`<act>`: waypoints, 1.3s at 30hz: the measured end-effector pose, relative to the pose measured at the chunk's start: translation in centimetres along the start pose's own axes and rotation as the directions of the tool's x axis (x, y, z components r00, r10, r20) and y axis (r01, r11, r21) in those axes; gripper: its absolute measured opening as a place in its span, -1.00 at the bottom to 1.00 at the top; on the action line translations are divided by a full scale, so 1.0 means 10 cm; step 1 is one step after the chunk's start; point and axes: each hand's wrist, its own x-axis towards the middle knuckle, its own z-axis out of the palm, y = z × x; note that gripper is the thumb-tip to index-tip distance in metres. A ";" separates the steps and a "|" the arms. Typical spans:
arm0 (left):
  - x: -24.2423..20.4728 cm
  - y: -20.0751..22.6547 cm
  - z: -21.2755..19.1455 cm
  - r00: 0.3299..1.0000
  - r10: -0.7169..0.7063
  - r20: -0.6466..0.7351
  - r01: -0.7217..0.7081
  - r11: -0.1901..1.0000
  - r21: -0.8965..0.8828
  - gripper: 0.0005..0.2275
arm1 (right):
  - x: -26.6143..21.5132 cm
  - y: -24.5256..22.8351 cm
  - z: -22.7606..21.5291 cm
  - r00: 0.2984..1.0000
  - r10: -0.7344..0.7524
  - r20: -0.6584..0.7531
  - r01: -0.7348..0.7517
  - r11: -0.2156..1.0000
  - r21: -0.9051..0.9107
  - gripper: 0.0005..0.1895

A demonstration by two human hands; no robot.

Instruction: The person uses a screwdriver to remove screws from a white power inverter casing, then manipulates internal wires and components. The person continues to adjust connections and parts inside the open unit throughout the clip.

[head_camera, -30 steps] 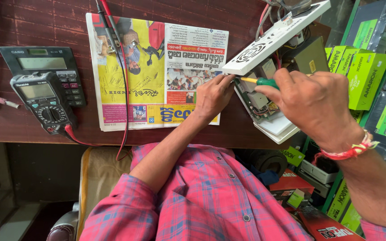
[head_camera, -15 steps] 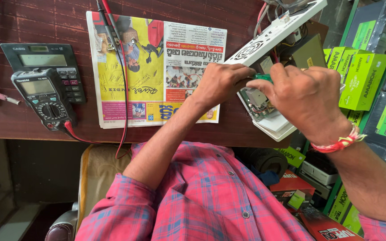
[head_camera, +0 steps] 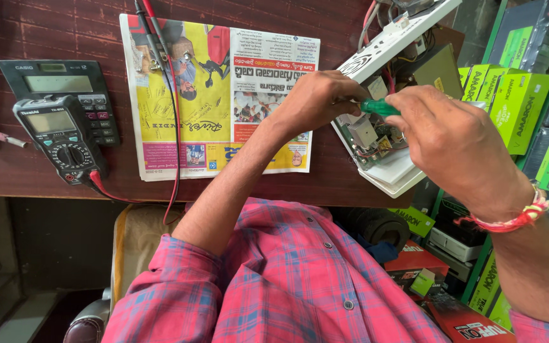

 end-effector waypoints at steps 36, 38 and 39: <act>-0.02 -0.10 0.03 0.984 -0.130 0.124 0.142 0.986 -0.092 -0.85 | -0.01 -0.04 0.06 1.000 -0.011 -0.020 0.013 0.994 0.110 -0.73; -0.01 -0.09 0.00 0.979 -0.158 0.127 0.171 0.980 -0.105 -0.85 | 0.01 0.01 0.07 1.000 -0.008 -0.016 0.009 0.997 0.078 -0.72; -0.01 -0.08 -0.01 0.988 -0.123 0.095 0.132 0.987 -0.092 -0.83 | 0.01 0.04 0.07 1.000 -0.021 -0.022 0.023 0.997 0.077 -0.72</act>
